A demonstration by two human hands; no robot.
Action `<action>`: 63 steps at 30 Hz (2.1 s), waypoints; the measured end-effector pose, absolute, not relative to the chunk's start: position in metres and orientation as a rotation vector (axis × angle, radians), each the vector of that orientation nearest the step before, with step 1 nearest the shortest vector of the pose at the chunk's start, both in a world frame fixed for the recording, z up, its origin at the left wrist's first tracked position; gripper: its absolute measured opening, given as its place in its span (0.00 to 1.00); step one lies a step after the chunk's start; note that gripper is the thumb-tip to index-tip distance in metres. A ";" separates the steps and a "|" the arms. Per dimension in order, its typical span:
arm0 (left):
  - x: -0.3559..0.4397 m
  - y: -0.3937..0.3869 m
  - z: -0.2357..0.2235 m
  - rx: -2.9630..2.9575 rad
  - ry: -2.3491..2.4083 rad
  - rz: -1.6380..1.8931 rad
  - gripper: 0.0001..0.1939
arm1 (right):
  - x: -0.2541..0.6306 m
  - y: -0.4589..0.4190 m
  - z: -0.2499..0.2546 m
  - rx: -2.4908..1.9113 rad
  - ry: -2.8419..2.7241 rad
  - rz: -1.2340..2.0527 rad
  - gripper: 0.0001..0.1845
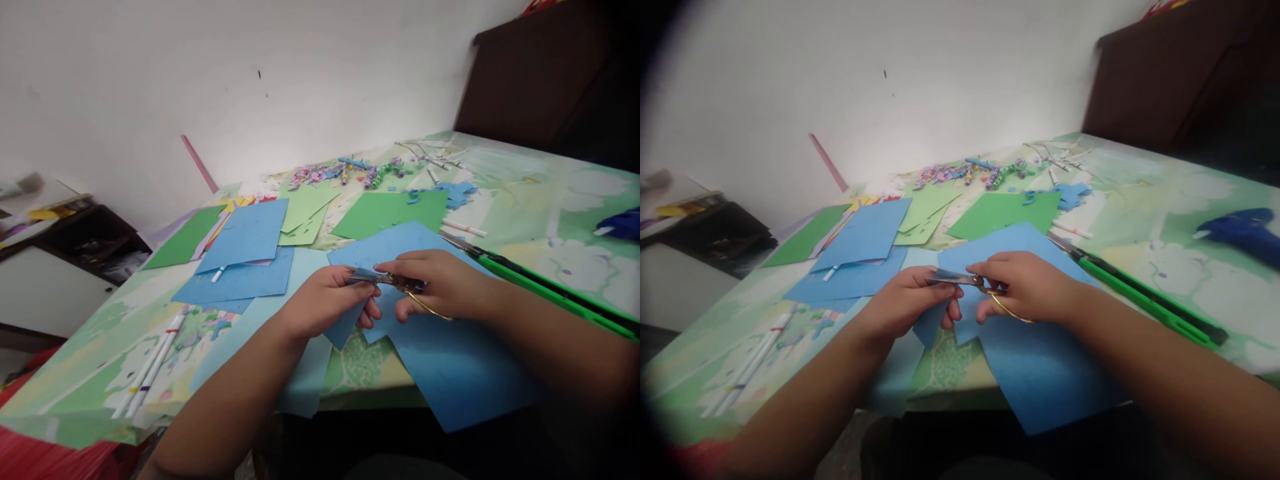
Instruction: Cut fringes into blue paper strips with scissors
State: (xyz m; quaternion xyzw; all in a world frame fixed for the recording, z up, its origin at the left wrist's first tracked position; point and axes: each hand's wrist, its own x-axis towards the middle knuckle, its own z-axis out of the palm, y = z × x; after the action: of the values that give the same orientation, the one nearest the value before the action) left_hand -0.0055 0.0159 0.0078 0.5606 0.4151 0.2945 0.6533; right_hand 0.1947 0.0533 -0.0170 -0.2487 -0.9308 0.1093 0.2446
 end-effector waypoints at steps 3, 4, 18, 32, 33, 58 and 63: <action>-0.006 0.016 0.009 1.267 0.989 0.743 0.07 | 0.195 0.056 -0.017 -0.670 -2.542 0.400 0.36; -0.006 0.016 0.009 1.273 1.009 0.776 0.07 | 0.195 0.057 -0.017 -0.674 -2.545 0.424 0.35; 0.005 0.013 0.007 1.391 1.129 0.784 0.05 | 0.193 0.054 -0.017 -0.682 -2.575 0.420 0.34; -0.005 0.019 0.002 1.230 0.864 0.692 0.07 | 0.195 0.055 -0.019 -0.686 -2.521 0.273 0.37; -0.005 0.019 0.002 1.233 0.865 0.702 0.08 | 0.195 0.055 -0.019 -0.694 -2.519 0.288 0.37; 0.000 0.013 0.003 1.449 0.965 0.726 0.08 | 0.194 0.047 -0.010 -0.714 -2.557 0.431 0.32; -0.003 0.012 0.005 1.370 0.882 0.697 0.07 | 0.195 0.049 -0.011 -0.696 -2.555 0.429 0.33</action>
State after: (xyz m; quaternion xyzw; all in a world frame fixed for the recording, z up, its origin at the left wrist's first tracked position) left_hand -0.0031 0.0124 0.0050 0.5988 0.3854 0.3048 0.6324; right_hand 0.1949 0.0486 -0.0110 -0.2527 -0.9274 0.1556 0.2277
